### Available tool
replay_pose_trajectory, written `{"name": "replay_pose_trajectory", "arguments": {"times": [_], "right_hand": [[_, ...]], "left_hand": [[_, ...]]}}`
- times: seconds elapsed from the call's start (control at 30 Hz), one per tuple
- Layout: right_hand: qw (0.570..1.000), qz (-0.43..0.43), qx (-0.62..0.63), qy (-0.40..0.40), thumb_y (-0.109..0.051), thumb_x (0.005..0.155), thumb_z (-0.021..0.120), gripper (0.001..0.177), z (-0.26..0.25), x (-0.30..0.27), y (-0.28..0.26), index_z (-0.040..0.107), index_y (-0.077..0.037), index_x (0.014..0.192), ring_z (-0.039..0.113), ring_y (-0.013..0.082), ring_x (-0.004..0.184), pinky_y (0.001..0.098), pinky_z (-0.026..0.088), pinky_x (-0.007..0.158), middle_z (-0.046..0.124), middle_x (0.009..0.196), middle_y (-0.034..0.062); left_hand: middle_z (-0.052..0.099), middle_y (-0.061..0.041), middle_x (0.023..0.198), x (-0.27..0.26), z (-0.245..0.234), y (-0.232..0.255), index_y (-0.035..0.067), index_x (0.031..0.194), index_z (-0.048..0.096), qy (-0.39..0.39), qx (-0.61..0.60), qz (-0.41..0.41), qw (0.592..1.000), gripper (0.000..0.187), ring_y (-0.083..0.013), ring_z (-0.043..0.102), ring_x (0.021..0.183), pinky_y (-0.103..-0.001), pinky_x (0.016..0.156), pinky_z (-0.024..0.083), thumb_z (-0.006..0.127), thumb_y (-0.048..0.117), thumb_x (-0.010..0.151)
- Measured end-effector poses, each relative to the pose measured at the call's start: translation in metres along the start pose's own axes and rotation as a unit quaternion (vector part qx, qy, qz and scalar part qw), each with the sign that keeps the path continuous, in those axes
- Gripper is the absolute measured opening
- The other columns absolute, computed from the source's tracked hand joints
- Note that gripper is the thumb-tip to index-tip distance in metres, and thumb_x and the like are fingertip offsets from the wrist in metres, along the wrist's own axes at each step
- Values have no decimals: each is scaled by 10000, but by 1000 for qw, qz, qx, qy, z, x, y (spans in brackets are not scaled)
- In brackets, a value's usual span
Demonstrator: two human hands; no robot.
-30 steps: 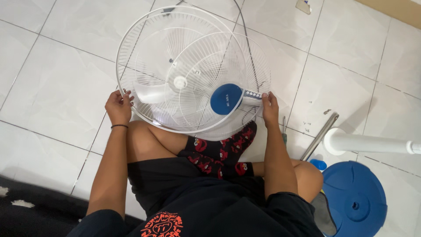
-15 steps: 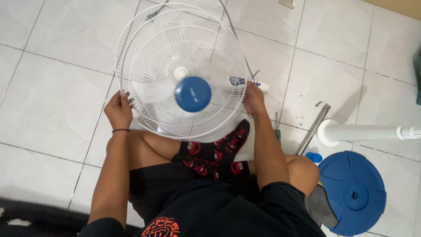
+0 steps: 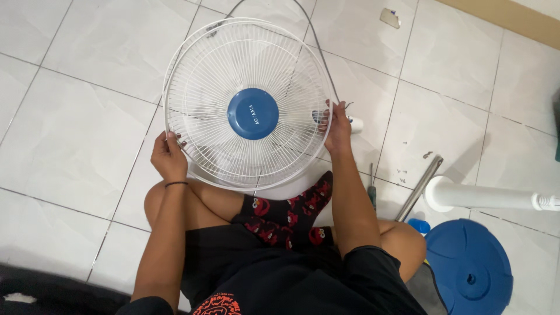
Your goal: The person assembles a standing fan on a tiled floor. They use a screwdriver to attach the front grill to the fan head, wipe the grill and stand with a cloth, and insert the metal stand into the base.
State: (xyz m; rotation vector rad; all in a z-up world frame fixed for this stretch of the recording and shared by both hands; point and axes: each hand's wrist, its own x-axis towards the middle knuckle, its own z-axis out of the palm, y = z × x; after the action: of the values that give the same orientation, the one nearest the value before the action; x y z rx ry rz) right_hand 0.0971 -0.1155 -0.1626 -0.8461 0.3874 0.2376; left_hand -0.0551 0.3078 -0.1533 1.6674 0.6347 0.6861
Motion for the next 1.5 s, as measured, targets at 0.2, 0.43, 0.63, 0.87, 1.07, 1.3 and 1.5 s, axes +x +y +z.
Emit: {"name": "replay_pose_trajectory", "arguments": {"times": [0.2,0.43,0.63,0.87,1.07,1.3,1.5], "right_hand": [[999,42,-10,-20,-493,1040,549,415,2,-6,-2,605,-95,1141,380,72,522,232,300,451,458,681,-45],[989,-90,-112,20,-361,1060,576,351,16,0,-3,667,-30,1134,449,71,523,242,365,451,522,704,-30],[970,-168,-174,34,-295,1056,594,319,25,14,-8,674,-9,1173,518,64,549,238,426,468,602,739,-6],[954,-208,-209,57,-276,1074,588,350,27,19,1,684,12,1249,522,33,656,202,418,561,626,803,-25],[935,-249,-252,27,-277,1079,570,354,25,19,1,660,19,1251,588,66,786,215,490,721,652,880,-3],[930,-196,-311,-15,-199,1049,619,322,16,19,-14,656,24,1279,623,97,918,252,528,821,707,1059,47],[964,-115,-234,-47,-120,1002,610,321,18,10,-20,631,8,1296,683,140,989,303,576,841,722,1109,56]], "left_hand": [[721,-79,932,-7,6,-2,-25,1125,701,46,1,-58,997,296,-120,702,821,-263,682,623,594,246,1071],[668,-71,887,-10,1,-16,-4,1056,760,97,131,6,987,321,-144,584,748,-306,687,490,649,297,1060],[640,-82,875,-10,3,-34,2,1053,773,125,126,3,984,324,-152,560,753,-315,693,477,656,304,1065],[745,-69,1083,-2,-5,-57,-6,1103,694,54,13,-59,997,329,-117,697,972,-269,890,560,593,306,1093],[710,-92,1174,12,-10,-62,-11,1289,648,11,-61,-13,998,281,-134,653,1079,-278,971,521,560,146,1073],[686,-74,1159,21,-42,-47,-8,1327,632,-123,-17,-13,992,321,-135,626,1041,-285,953,534,626,-17,1006],[670,-67,1156,25,-52,-50,-23,1307,619,-178,-40,-18,983,338,-128,624,1074,-286,963,551,631,-54,970]]}}
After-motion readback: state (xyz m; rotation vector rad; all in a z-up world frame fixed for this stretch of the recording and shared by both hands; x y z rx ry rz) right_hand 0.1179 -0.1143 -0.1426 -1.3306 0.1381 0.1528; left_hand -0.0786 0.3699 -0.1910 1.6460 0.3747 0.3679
